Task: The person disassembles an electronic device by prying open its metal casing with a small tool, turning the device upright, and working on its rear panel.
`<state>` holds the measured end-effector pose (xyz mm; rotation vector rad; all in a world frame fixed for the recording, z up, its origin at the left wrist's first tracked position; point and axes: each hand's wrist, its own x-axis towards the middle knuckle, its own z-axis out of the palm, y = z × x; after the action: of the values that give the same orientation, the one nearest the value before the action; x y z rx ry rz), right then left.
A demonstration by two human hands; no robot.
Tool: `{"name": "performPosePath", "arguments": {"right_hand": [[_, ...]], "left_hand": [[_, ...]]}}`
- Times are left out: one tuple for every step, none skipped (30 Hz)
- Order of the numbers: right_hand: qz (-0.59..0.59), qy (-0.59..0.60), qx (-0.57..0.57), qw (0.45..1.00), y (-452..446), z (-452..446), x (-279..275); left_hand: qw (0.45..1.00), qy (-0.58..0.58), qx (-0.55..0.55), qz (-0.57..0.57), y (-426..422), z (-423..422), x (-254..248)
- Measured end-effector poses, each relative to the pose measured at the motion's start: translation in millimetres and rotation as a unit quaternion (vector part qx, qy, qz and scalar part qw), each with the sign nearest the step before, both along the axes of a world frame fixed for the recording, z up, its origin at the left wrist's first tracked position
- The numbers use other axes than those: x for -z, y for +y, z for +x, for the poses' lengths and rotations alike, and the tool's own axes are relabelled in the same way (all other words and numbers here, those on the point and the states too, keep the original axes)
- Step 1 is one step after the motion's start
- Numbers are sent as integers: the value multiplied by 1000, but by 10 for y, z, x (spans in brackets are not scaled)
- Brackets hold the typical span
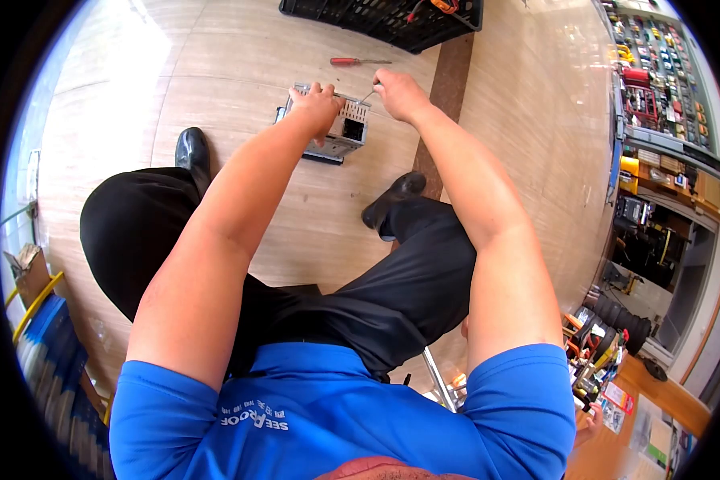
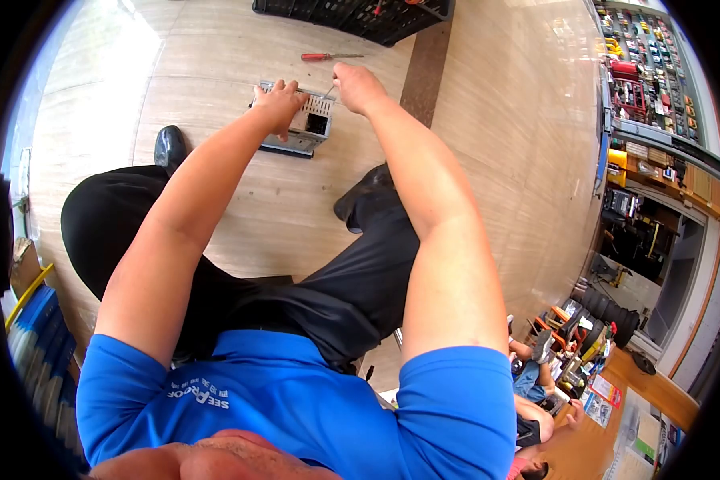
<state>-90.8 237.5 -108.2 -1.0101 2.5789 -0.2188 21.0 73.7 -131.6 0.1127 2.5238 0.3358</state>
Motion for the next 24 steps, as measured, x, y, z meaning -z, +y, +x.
{"name": "performPosePath", "arguments": {"right_hand": [[-32, -9, -25, 999, 23, -19, 32], [-64, -19, -48, 997, 43, -44, 67], [-65, -17, -47, 997, 23, -75, 71], [-48, -13, -55, 997, 5, -100, 85], [-30, -10, -62, 998, 11, -102, 108], [-29, -12, -57, 998, 8, -77, 92], [9, 1, -35, 999, -20, -52, 37], [45, 16, -13, 999, -55, -52, -31], [44, 15, -7, 999, -75, -19, -110], [68, 12, 16, 997, -86, 4, -181], [91, 9, 39, 995, -101, 47, -241], [90, 10, 42, 995, -101, 54, -223], [104, 13, 22, 994, -100, 46, -187], [118, 17, 1, 993, -100, 36, -155], [118, 18, 2, 993, -98, 29, -116], [67, 22, -21, 997, -91, 23, -77], [16, 25, -44, 999, -87, 6, -38], [17, 26, -43, 999, -101, -11, -39], [8, 34, -54, 998, -113, -29, -39], [-2, 41, -62, 997, -118, -35, -32], [-1, 41, -60, 997, -141, -37, -44], [33, 33, -57, 997, -174, -44, -55], [67, 25, -54, 996, -204, -46, -67], [66, 26, -51, 996, -234, -46, -86]], "left_hand": [[1000, 2, 0, -2, 5, 3, 9], [1000, 3, 0, -3, 12, 3, 20], [1000, 4, 2, -4, 11, -8, -10], [1000, -9, 3, -7, 14, -20, -36], [1000, -23, 4, -10, 24, -28, -57], [1000, -25, 9, -9, 24, -40, -105], [999, -32, 13, -16, 20, -66, -155], [999, -37, 17, -26, 24, -108, -197], [999, -38, 23, -26, 23, -160, -145], [999, -34, 3, 9, -16, -241, -50], [998, -30, -18, 44, -45, -279, 55], [998, 32, -19, 41, -58, -267, 168], [998, 33, -17, 41, -65, -271, 316], [993, 76, -30, 89, -66, -280, 458], [982, 119, -44, 138, -56, -289, 516], [982, 120, -44, 139, -33, -315, 571], [978, 118, -54, 166, -8, -339, 631], [972, 115, -64, 192, 17, -348, 616], [972, 115, -63, 193, 51, -367, 600], [972, 103, -77, 198, 101, -389, 585], [971, 92, -90, 202, 145, -416, 593], [971, 92, -87, 202, 182, -446, 599], [965, 99, -113, 217, 219, -476, 602], [957, 107, -139, 231, 241, -500, 595]]}}
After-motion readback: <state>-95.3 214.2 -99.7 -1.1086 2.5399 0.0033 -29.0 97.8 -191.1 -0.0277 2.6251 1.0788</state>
